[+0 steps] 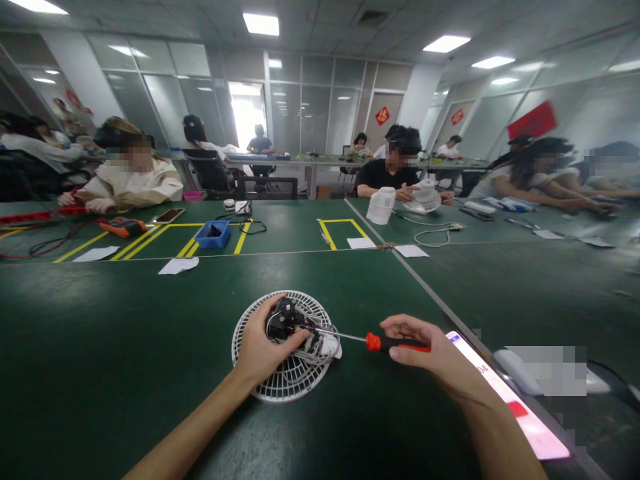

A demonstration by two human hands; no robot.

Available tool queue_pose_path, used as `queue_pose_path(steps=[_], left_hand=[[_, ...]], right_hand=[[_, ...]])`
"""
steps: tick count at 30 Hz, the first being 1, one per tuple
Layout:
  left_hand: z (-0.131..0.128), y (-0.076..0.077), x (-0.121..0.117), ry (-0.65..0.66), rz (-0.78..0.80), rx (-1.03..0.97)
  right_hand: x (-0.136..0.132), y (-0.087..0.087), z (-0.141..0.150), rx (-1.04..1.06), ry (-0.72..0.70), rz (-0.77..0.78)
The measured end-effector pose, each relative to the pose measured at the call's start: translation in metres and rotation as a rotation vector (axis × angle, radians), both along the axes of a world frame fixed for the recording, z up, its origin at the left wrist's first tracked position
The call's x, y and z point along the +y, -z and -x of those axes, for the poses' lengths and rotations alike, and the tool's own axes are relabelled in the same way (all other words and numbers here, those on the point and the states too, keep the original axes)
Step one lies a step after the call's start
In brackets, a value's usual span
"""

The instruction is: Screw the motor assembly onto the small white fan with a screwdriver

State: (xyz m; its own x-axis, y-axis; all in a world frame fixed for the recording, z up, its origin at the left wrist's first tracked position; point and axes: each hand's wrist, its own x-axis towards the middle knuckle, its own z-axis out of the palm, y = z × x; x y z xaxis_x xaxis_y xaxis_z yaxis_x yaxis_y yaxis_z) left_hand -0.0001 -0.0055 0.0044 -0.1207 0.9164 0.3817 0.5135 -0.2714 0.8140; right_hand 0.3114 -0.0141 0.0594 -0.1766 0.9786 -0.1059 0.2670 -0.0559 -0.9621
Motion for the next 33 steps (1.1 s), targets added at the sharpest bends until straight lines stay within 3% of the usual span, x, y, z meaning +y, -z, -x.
queue_pose_path(steps=[5,12,24,33], left_hand=[[0.0,0.0,0.0,-0.003,0.001,-0.002],[0.001,0.001,-0.001,0.002,-0.006,0.021],[0.001,0.002,0.0,0.001,-0.015,0.02],[0.002,0.004,0.001,-0.004,-0.011,0.014]], right_hand=[[-0.001,-0.001,0.003,0.058,-0.036,0.133],[0.001,0.0,0.001,0.043,0.034,0.111],[0.008,0.01,0.003,0.432,0.395,-0.089],[0.003,0.015,0.036,0.645,0.325,-0.046]])
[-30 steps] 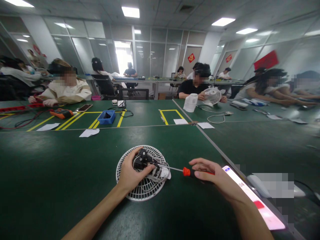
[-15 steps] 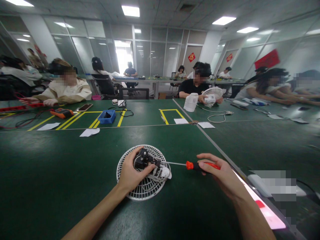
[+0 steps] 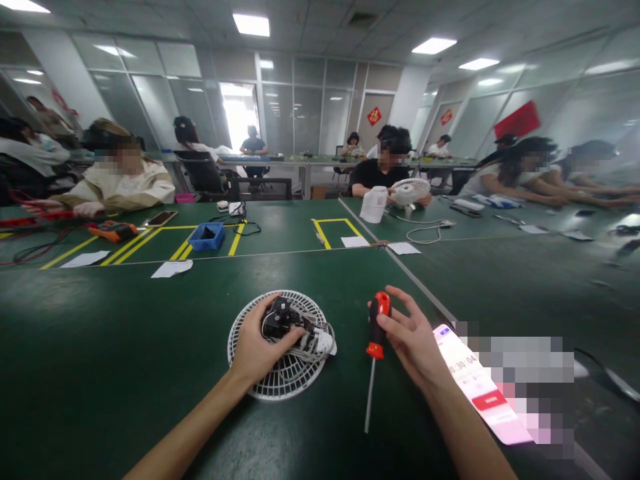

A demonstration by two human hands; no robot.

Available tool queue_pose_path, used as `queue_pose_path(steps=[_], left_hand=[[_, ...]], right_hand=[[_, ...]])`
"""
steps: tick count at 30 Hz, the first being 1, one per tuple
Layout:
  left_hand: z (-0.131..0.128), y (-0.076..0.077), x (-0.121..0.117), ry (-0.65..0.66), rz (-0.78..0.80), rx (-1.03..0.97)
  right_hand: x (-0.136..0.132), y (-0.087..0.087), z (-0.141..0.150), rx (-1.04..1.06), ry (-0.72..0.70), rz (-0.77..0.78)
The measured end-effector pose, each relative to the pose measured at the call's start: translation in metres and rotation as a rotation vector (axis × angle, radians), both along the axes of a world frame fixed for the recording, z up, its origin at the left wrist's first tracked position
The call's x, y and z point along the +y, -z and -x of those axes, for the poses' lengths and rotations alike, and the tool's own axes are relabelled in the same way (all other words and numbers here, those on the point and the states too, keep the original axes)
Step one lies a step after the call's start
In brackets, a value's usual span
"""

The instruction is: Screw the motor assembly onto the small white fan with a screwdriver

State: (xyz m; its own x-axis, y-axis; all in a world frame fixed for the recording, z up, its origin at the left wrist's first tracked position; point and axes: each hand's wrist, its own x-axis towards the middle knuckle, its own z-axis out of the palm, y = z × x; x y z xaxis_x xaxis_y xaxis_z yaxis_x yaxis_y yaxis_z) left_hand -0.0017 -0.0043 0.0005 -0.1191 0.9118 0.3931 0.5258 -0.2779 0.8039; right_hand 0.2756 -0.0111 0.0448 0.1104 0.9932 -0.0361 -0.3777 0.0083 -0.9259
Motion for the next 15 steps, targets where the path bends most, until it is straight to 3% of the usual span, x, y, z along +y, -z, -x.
queue_pose_path(steps=[9,11,15], left_hand=[[0.001,-0.001,-0.001,0.013,-0.022,0.018],[0.001,-0.001,-0.001,0.017,-0.016,0.021],[0.001,0.0,-0.001,0.028,-0.029,0.024]], right_hand=[[0.008,0.017,0.008,-0.382,-0.046,0.095],[0.009,0.026,0.012,-0.516,-0.026,0.045],[0.011,0.047,0.023,-0.98,0.087,-0.135]])
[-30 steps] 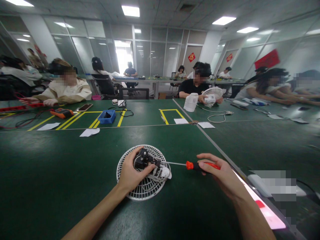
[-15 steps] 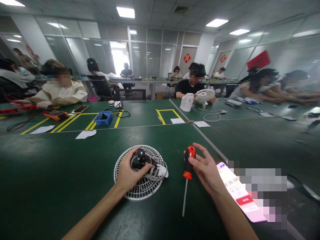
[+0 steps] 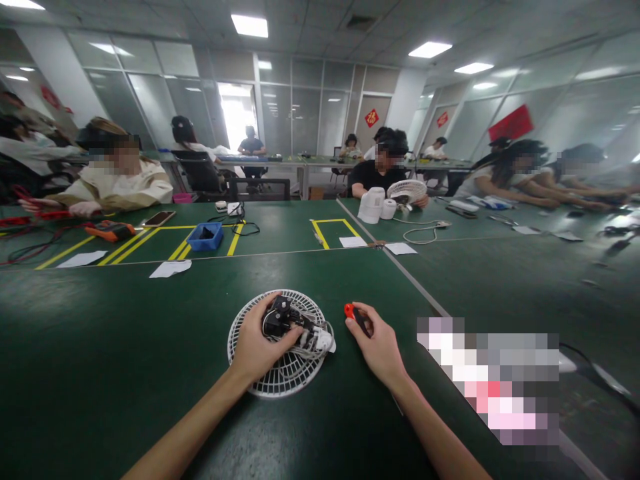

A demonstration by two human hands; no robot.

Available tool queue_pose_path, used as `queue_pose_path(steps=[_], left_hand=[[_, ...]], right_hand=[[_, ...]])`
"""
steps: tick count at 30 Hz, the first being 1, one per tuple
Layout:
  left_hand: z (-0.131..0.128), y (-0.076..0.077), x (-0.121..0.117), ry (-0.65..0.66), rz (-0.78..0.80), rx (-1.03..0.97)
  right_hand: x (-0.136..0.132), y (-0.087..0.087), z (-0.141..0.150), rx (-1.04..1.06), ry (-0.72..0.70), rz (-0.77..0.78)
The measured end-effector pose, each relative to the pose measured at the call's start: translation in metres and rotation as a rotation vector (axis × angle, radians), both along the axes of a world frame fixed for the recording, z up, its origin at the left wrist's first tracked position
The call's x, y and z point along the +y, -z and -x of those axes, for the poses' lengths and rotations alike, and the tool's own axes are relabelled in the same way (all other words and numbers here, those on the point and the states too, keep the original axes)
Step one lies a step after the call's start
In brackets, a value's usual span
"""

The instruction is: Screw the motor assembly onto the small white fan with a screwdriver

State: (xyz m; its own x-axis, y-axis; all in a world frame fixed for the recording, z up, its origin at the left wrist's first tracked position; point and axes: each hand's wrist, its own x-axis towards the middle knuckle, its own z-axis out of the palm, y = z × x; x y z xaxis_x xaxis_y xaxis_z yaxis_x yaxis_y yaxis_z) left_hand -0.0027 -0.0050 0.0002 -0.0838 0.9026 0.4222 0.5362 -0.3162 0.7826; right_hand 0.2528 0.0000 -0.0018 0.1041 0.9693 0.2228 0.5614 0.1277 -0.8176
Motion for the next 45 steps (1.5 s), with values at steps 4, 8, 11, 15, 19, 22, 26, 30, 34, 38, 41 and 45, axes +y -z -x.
queue_pose_path(steps=[4,8,11,15,19,22,26,30,34,38,41,45], left_hand=[[-0.001,0.0,0.0,-0.003,-0.012,0.003],[-0.001,0.0,0.001,0.016,-0.016,0.004],[0.0,0.001,0.001,0.024,-0.015,0.002],[0.001,-0.001,0.001,0.03,-0.017,0.028],[0.001,-0.005,-0.001,0.005,-0.08,0.123],[0.002,-0.01,-0.002,-0.048,-0.099,0.193],[0.005,-0.017,-0.004,-0.046,-0.03,0.2],[0.016,-0.023,-0.006,-0.034,0.024,0.182],[0.036,-0.026,-0.01,-0.077,0.045,0.192],[0.063,-0.026,-0.018,-0.15,0.069,0.193],[0.082,-0.026,-0.029,-0.243,0.103,0.191],[0.106,-0.032,-0.042,-0.406,0.225,0.201]], right_hand=[[0.004,0.013,0.005,-0.255,-0.023,-0.106],[0.009,0.016,0.007,-0.366,-0.036,-0.125],[0.012,0.016,0.009,-0.457,-0.036,-0.139],[0.018,0.016,0.01,-0.56,-0.025,-0.16],[0.026,0.016,0.007,-0.627,-0.008,-0.164],[0.028,0.017,0.005,-0.653,-0.004,-0.162],[0.026,0.018,0.006,-0.67,0.001,-0.155],[0.024,0.017,0.006,-0.681,0.001,-0.139],[0.024,0.015,0.006,-0.685,-0.013,-0.124],[0.023,0.014,0.004,-0.686,-0.035,-0.104],[0.021,0.015,0.002,-0.685,-0.05,-0.094],[0.018,0.016,0.002,-0.685,-0.056,-0.082]])
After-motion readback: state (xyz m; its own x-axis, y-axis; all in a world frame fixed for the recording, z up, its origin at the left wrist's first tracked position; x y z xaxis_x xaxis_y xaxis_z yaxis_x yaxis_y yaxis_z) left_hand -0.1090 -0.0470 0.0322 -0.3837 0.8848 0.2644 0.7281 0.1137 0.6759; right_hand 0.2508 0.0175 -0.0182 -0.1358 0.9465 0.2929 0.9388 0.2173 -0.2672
